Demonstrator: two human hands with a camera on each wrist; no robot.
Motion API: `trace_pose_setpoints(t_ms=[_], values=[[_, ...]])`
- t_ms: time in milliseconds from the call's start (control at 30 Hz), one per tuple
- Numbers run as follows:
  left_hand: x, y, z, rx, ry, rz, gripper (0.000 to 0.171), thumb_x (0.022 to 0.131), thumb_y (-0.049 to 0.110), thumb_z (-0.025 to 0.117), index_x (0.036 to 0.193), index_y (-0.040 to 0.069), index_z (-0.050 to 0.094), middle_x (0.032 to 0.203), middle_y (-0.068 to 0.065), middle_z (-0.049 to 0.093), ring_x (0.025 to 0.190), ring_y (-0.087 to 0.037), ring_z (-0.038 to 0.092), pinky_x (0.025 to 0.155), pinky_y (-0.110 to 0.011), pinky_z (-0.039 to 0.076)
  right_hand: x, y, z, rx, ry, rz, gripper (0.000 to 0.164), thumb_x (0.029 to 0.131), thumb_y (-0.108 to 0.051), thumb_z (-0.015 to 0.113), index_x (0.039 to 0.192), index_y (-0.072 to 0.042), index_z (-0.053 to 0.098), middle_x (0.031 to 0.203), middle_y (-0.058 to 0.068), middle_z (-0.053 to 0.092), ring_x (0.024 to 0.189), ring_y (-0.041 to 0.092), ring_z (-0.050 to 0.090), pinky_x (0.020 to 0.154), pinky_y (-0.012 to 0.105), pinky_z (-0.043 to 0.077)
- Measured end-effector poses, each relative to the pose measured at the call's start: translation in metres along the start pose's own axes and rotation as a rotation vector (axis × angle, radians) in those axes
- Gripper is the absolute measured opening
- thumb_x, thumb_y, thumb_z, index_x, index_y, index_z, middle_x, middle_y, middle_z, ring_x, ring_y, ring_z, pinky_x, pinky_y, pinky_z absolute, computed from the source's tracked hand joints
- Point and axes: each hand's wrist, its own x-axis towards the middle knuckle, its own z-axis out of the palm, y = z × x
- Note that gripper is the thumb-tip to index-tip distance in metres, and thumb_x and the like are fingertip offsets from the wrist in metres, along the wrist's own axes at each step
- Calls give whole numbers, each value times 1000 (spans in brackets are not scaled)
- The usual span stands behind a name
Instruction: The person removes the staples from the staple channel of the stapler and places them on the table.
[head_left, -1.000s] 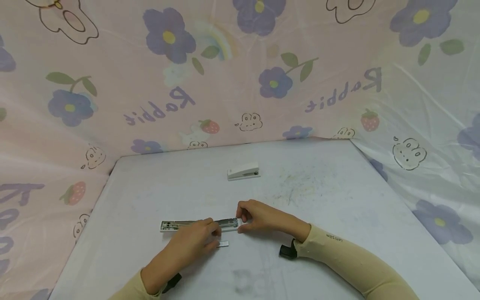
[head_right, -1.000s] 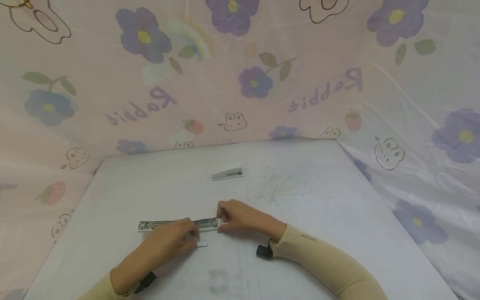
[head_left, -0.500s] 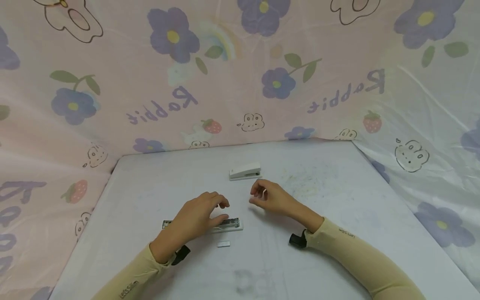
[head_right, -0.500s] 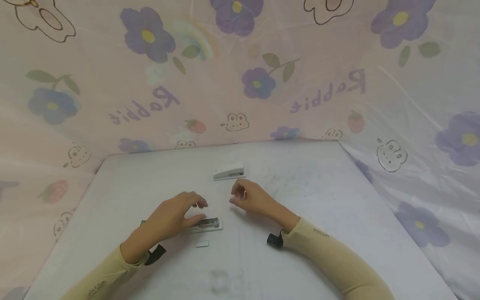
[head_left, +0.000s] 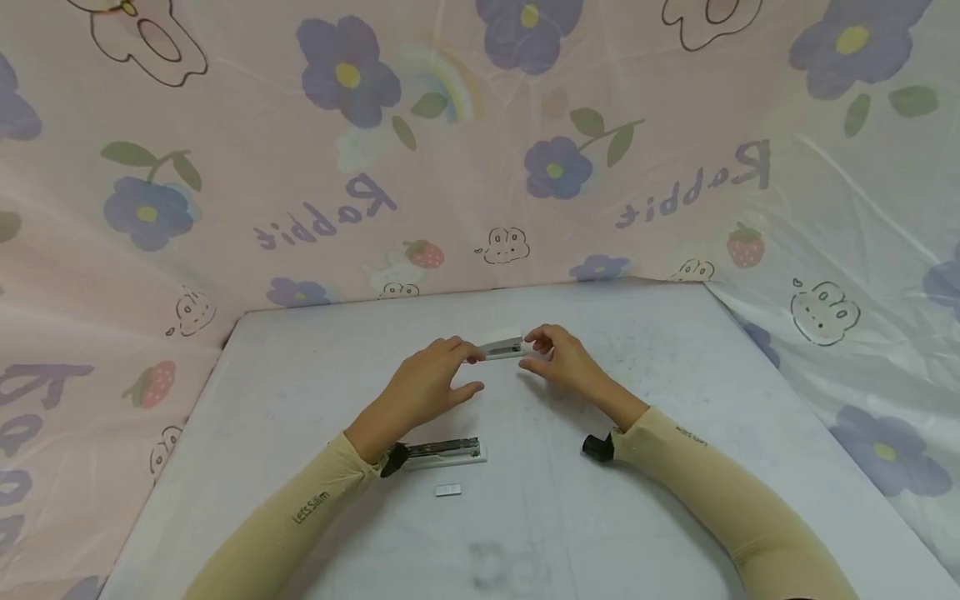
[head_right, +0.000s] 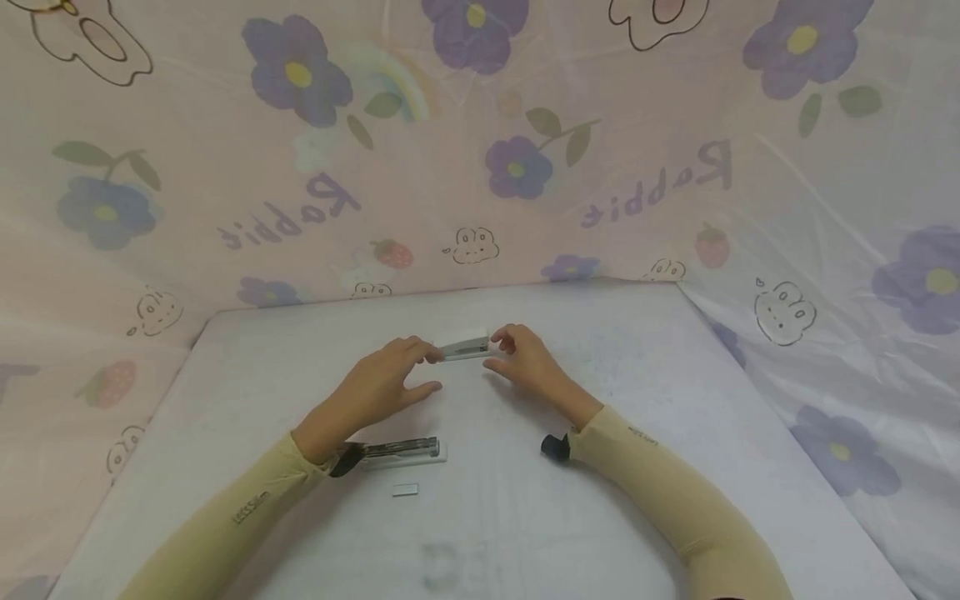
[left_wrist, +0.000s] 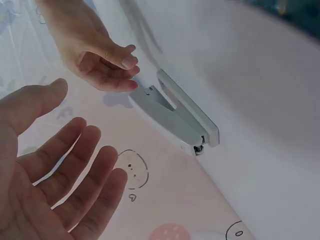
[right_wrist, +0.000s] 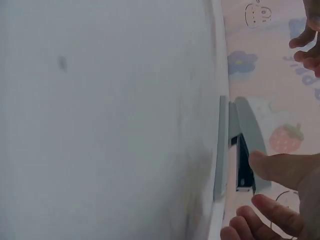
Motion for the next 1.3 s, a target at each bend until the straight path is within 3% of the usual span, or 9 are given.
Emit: trace_pose_setpoints(t_ms=[233, 533, 767, 1100, 1300], values=[[31, -10, 8, -46, -42, -35, 45, 99, 34, 80, 138, 15, 67, 130, -7, 69, 114, -25, 67, 89, -45, 59, 23, 17, -1, -15, -61, 21, 47, 95, -19, 85, 134, -1, 64, 116, 14, 67, 109, 31, 65, 98, 47, 54], [59, -24, 19, -89, -56, -66, 44, 101, 32, 79, 138, 14, 66, 132, -7, 67, 121, -27, 64, 95, -48, 57, 42, 37, -6, 17, -164, 15, 45, 94, -15, 86, 132, -2, 67, 111, 11, 69, 101, 24, 64, 93, 40, 54], [76, -31, 26, -95, -112, -114, 46, 101, 34, 78, 141, 14, 66, 137, -5, 65, 127, -27, 62, 103, -48, 54, 53, 47, -7, 39, -214, 5, 41, 95, -18, 86, 129, -3, 69, 104, 7, 66, 91, 18, 58, 86, 34, 49], [99, -27, 36, -16, -141, -85, 49, 99, 36, 81, 140, 12, 68, 135, -6, 69, 123, -28, 62, 108, -44, 50, 56, 46, -11, 49, -235, 24, 38, 95, -22, 86, 126, -7, 70, 99, 5, 61, 86, 19, 53, 81, 35, 45], [107, -27, 43, -39, -177, -113, 50, 99, 38, 80, 139, 11, 68, 133, -6, 69, 123, -28, 62, 105, -45, 52, 57, 45, -9, 49, -257, 22, 36, 94, -21, 86, 123, -8, 69, 97, 5, 60, 85, 20, 51, 80, 35, 43]])
